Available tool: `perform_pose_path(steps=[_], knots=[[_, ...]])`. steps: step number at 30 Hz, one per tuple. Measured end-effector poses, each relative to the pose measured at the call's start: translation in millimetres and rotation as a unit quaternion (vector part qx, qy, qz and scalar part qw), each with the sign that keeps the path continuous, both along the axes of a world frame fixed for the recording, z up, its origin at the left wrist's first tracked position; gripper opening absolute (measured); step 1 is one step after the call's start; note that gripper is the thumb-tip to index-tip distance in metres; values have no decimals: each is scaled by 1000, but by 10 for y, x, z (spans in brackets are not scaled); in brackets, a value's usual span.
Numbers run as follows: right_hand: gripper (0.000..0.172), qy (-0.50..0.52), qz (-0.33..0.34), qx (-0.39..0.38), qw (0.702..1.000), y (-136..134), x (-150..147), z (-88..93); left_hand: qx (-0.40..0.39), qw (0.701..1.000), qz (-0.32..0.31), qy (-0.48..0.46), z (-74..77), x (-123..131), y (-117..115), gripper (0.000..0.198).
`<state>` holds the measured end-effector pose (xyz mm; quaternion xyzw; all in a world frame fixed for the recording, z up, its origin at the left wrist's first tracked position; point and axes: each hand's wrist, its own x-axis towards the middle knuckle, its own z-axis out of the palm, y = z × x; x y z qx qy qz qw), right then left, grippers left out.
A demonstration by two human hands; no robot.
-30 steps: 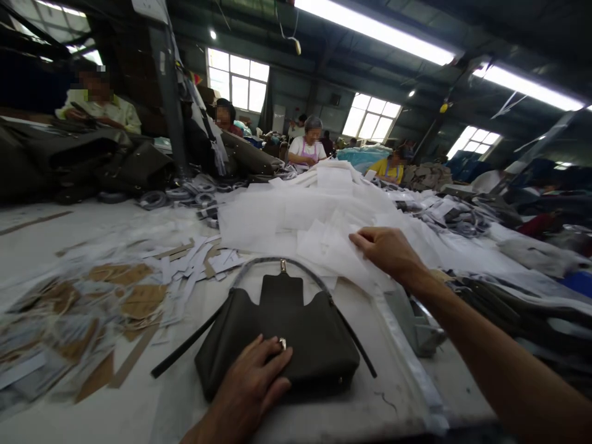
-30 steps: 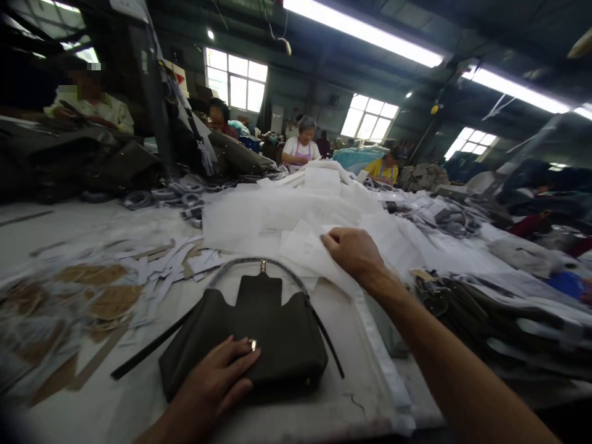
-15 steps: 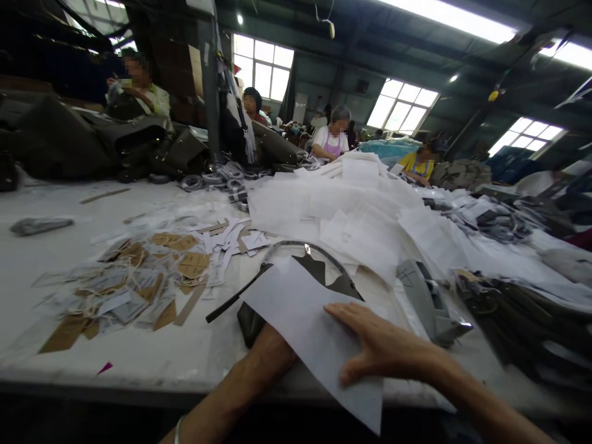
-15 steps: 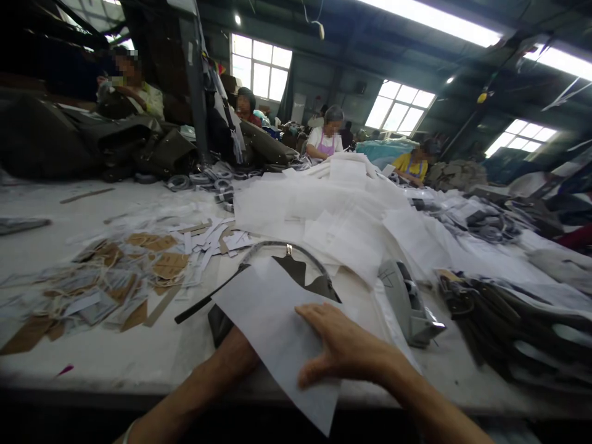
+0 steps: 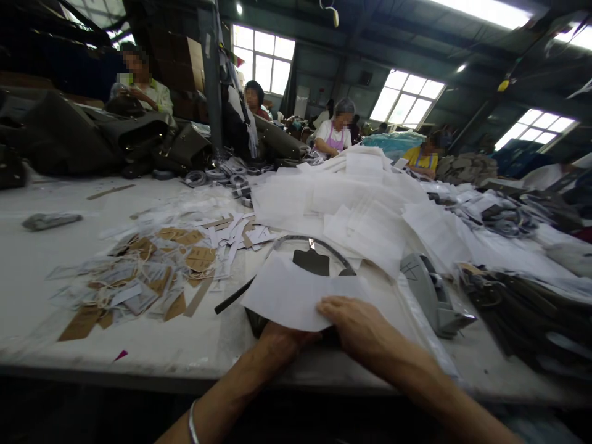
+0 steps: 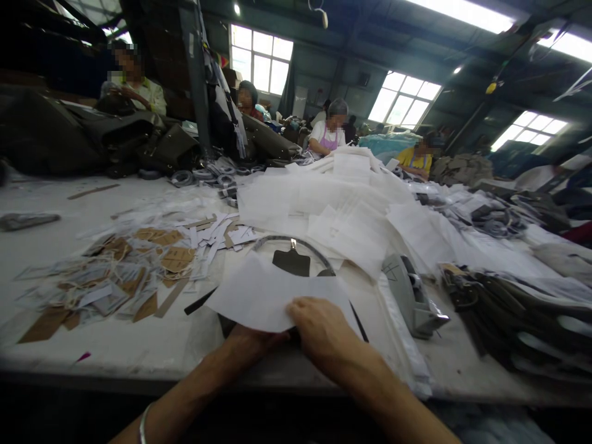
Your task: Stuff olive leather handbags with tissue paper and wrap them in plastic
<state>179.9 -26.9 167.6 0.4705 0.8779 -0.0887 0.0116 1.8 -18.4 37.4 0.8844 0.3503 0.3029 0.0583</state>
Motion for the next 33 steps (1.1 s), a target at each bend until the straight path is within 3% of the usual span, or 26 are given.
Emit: perform_pose_path(steps=[2,4,7,12,17,20,23,25,27,29,33], knots=[[53,1,4,54,999,131,173,162,-30,999,19,-1,53,-4,-44,41],[60,17,25,85,996,187,270,192,-53,998,37,2,93,-9,-96,37],[62,31,59,61,996,150,283,-38,-25,998,50,-5,89,-15,-154,37],[63,17,60,7,998,51,265,-510,51,997,47,-36,-25,-35,-196,18],[62,25,73,-29,997,76,289,-513,122,990,41,-65,-18,-134,-276,29],[62,32,77,-39,996,87,281,-484,122,990,23,-65,161,-195,-388,31],[59,30,85,-40,995,81,275,-505,91,993,-14,-70,500,-161,-464,23],[55,41,90,-34,994,70,274,-532,92,993,-42,-68,724,-76,-419,24],[55,61,92,-23,994,54,273,-555,89,994,-40,-50,833,22,-284,30],[61,70,90,-20,993,33,280,-569,45,999,-6,-13,777,86,-101,32],[75,77,73,-60,993,1,345,-552,-77,996,40,33,393,59,156,29]])
